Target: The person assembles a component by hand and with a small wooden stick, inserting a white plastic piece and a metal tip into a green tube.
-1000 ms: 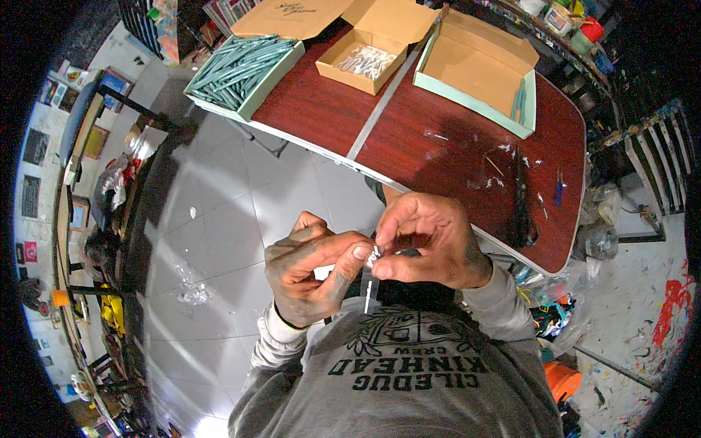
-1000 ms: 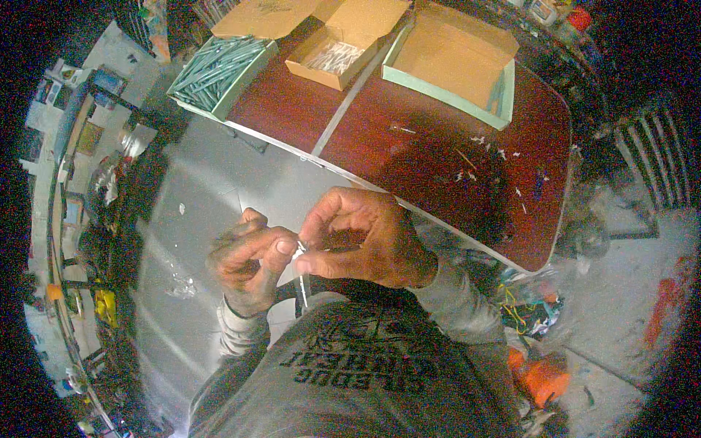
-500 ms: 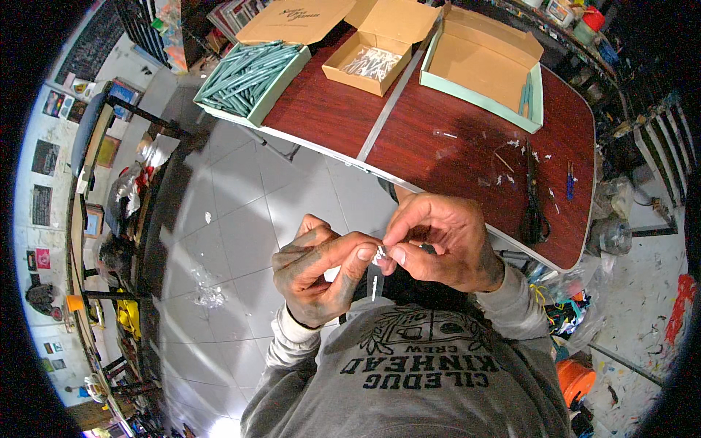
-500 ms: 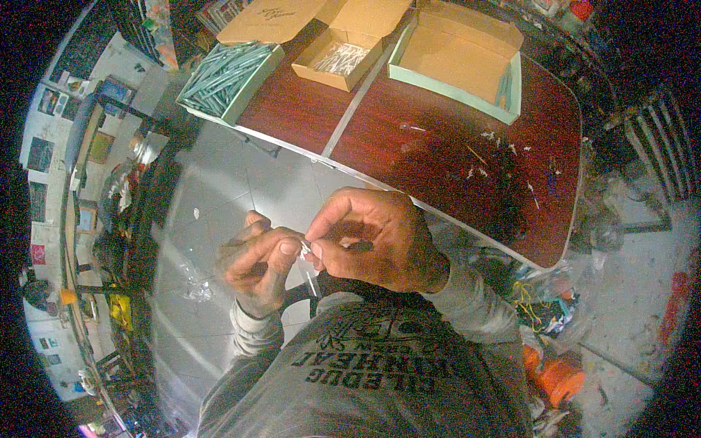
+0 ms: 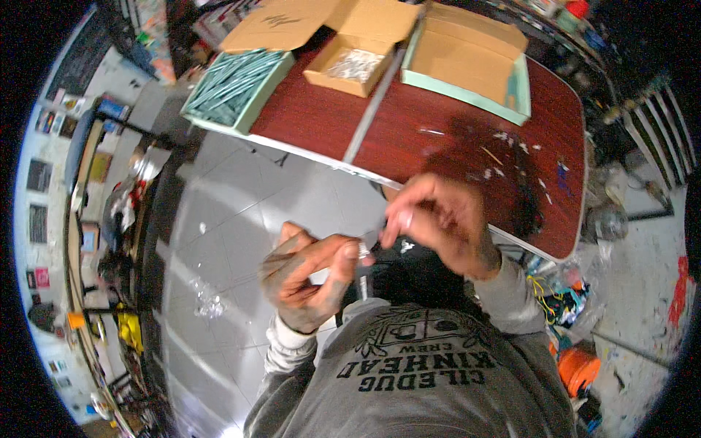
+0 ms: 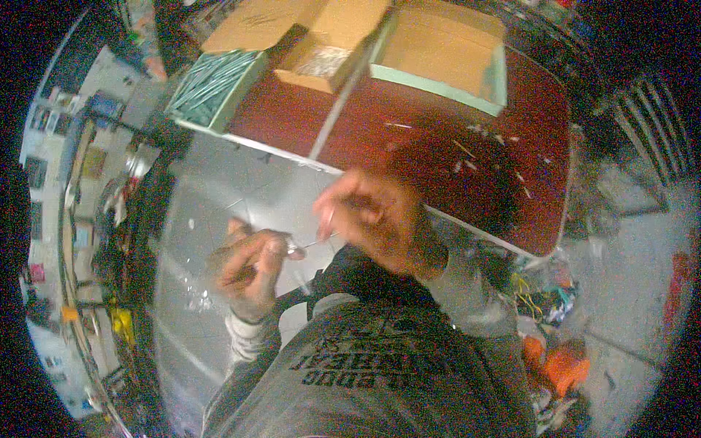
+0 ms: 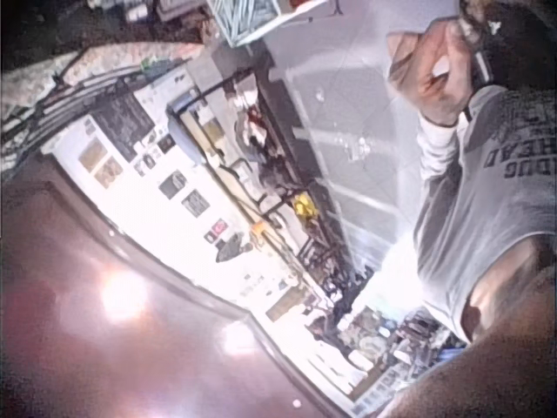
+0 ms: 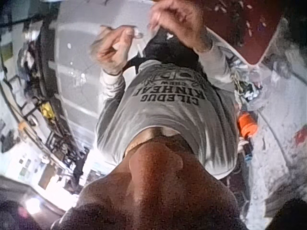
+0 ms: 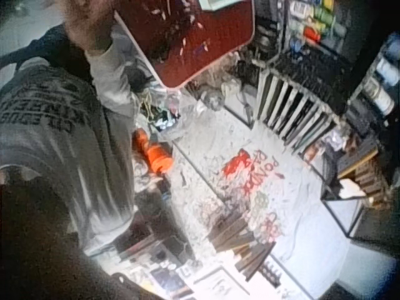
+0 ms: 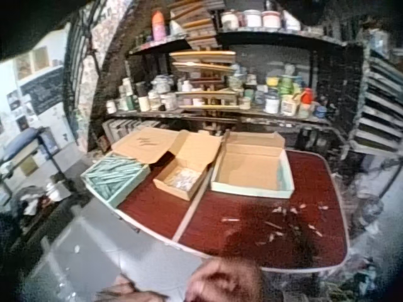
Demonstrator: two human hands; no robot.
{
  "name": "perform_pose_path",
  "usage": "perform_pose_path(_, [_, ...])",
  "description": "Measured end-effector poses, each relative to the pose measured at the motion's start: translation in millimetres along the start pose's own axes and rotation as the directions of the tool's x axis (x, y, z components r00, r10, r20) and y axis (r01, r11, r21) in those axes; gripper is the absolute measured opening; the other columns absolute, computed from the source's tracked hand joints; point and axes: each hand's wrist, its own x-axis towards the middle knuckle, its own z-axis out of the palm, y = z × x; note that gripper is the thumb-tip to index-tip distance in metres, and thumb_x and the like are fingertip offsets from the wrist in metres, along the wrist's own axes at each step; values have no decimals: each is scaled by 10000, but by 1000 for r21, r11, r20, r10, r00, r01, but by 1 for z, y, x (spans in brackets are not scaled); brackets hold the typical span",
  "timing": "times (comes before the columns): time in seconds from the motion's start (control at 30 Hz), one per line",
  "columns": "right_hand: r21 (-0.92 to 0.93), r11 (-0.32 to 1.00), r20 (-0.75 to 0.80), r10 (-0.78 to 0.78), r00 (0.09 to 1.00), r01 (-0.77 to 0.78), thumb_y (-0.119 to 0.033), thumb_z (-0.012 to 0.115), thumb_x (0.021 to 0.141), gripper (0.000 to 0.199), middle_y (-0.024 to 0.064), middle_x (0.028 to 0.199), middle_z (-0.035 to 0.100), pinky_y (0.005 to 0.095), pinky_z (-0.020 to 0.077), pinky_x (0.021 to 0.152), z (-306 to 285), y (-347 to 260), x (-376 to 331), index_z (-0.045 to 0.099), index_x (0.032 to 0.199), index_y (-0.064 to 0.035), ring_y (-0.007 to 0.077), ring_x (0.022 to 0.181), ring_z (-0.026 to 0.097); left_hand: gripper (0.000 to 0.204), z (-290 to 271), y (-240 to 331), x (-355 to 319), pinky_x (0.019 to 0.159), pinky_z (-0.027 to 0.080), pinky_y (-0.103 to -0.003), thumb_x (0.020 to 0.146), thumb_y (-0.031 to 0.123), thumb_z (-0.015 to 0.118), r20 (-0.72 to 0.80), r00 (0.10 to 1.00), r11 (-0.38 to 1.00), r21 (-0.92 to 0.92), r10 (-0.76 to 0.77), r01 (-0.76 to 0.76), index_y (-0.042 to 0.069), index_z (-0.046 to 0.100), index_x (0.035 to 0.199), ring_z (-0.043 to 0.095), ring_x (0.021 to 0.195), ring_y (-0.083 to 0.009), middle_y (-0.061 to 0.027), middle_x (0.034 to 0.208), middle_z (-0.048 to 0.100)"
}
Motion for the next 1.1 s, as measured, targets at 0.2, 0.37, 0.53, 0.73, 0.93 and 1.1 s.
perform_pose_path(0.2, [-915, 328, -371, -456, 809, -234, -196, 660, 872, 174, 137, 928, 701, 370, 533, 779, -190, 46, -9, 680, 953, -43, 284, 852, 680, 159, 11, -4, -11, 847, 454, -432, 883, 140, 651, -79, 937, 920, -234, -340, 314, -10, 679, 840, 564, 568, -137, -88, 677, 659])
perform_pose_path(0.37, [-945, 44, -322, -298, 899, -324, -189, 690, 797, 164, 155, 931, 657, 445, 505, 818, -244, 85, -1, 667, 889, -55, 344, 909, 624, 176, 26, -9, -12, 527, 506, -299, 886, 160, 663, -178, 841, 762, -547, -511, 347, -3, 664, 817, 544, 551, -134, -116, 764, 636])
perform_pose_path(0.53, [-959, -80, -246, -237, 940, -271, -135, 666, 778, 155, 185, 929, 636, 485, 479, 824, -238, 81, 5, 622, 856, -8, 387, 916, 600, 194, 21, 1, -7, 517, 439, -257, 884, 187, 674, -282, 806, 774, -555, -520, 305, -5, 651, 861, 559, 557, -138, -105, 780, 642])
perform_pose_path(0.73, [-798, 595, -331, -309, 892, -91, -81, 609, 930, 80, 62, 847, 626, 279, 505, 642, -149, 16, 17, 564, 937, -14, 124, 720, 595, 96, -9, 14, -6, 616, 545, -284, 904, 44, 654, -340, 783, 740, -637, -521, 215, -45, 619, 909, 671, 655, -172, -118, 783, 670])
perform_pose_path(0.93, [-99, 944, 112, -303, 946, 314, -92, 586, 941, 227, 142, 969, 666, 380, 508, 857, 40, -33, 42, 598, 1143, 12, 233, 924, 641, 96, -31, 26, -14, 622, 530, -267, 925, 49, 624, -418, 764, 735, -670, -492, 106, -46, 617, 927, 675, 683, -164, -107, 788, 665])
perform_pose_path(1.1, [133, 888, 249, -459, 853, 440, -26, 615, 902, 167, 178, 911, 669, 445, 529, 863, 105, -38, 47, 534, 1047, -7, 303, 890, 672, 111, -41, 33, -23, 622, 508, -236, 936, 68, 616, -486, 738, 757, -652, -467, 50, -42, 620, 947, 676, 697, -156, -106, 784, 678])
